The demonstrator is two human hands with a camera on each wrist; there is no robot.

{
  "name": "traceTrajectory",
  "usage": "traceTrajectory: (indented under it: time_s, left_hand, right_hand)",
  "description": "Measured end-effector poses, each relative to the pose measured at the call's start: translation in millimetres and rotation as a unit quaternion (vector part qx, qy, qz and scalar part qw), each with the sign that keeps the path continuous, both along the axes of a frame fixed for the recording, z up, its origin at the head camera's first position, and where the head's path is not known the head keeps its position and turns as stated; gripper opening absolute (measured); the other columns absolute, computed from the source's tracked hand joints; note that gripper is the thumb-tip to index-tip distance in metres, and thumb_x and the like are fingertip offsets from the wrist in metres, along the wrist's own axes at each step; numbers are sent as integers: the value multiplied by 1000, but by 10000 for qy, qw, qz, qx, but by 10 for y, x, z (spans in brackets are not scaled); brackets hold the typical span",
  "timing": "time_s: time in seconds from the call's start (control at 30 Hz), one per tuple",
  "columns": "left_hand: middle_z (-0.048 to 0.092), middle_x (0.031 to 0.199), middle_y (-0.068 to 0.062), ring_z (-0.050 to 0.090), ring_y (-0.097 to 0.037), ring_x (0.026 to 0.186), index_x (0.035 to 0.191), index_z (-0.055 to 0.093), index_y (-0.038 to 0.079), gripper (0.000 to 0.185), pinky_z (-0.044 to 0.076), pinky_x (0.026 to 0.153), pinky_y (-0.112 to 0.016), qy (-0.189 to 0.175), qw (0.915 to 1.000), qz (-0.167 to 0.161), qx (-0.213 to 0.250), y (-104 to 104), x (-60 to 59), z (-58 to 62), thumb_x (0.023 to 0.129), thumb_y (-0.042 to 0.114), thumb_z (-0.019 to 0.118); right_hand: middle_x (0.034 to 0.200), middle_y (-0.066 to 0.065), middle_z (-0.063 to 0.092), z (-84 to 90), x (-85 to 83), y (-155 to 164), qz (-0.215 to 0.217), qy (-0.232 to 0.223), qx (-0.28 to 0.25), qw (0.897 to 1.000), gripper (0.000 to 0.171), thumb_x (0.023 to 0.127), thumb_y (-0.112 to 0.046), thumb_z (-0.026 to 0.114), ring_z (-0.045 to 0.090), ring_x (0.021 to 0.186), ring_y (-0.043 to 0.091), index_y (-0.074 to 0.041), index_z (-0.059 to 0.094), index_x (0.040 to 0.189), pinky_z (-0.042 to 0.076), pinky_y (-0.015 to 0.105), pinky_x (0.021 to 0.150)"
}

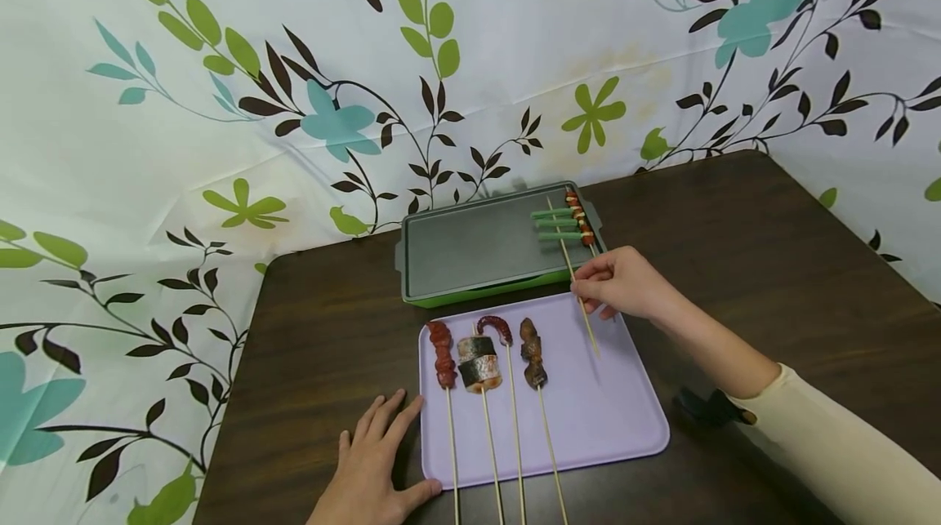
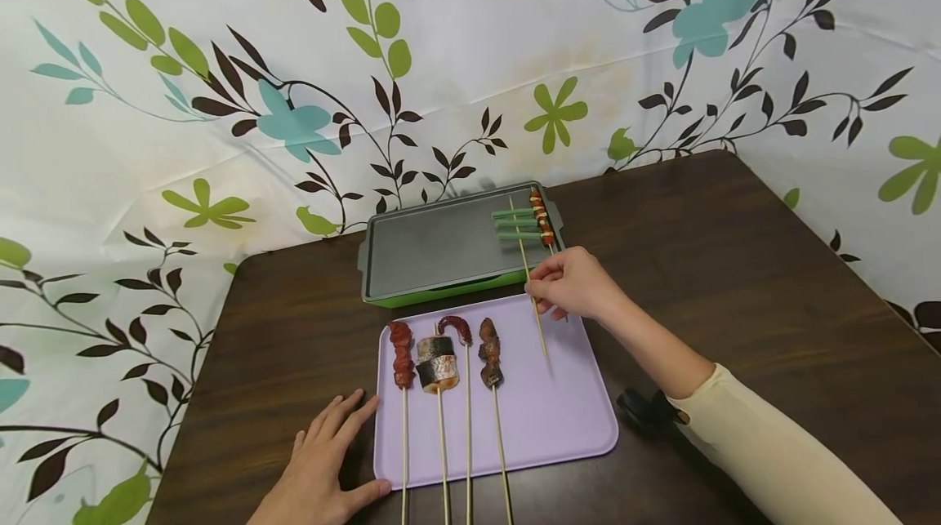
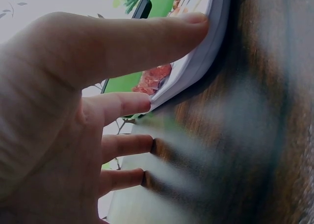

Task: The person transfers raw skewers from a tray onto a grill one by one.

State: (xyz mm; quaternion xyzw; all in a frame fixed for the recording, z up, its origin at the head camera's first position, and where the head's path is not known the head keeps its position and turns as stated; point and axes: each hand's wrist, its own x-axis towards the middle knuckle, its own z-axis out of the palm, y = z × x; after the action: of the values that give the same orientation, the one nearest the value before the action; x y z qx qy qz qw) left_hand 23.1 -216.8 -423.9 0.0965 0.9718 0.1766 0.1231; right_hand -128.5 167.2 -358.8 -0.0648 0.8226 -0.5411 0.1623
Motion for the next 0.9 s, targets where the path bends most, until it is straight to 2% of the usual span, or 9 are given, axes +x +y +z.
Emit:
traceTrajectory:
  time_s: [0.17,0.4,0.9]
  left_hand:
    - [36,153,-8,28,-41,139,149,42,30,101,22,88,-84,-7,10000,-6,-2,18,2,-8,65,75,72]
    - [35,154,-8,28,-42,139,149,42,29,102,21,89,-84,-124,9999,79,-78,13,-9,-16,63,75,72]
    - [36,153,-8,29,-43,138,149,42,29,101,21,87,-85,-65,10000,39,-15,19,0,-2,64,76,72]
  right_hand:
    - [82,16,72,2,-74,-20,-57,-23,100,9999,32,92,-11,68,68,65,18,13,65,113,57,34,55]
    - [80,13,72,-14,-158,-50,-11,154,334,9993,29,93,-10,67,68,65,19,12,66,111,57,33,55]
    - [80,13,73,16,-216,-97,-90,166,695,9974,25,92,-10,68,70,66,22,10,68,108,58,37,58]
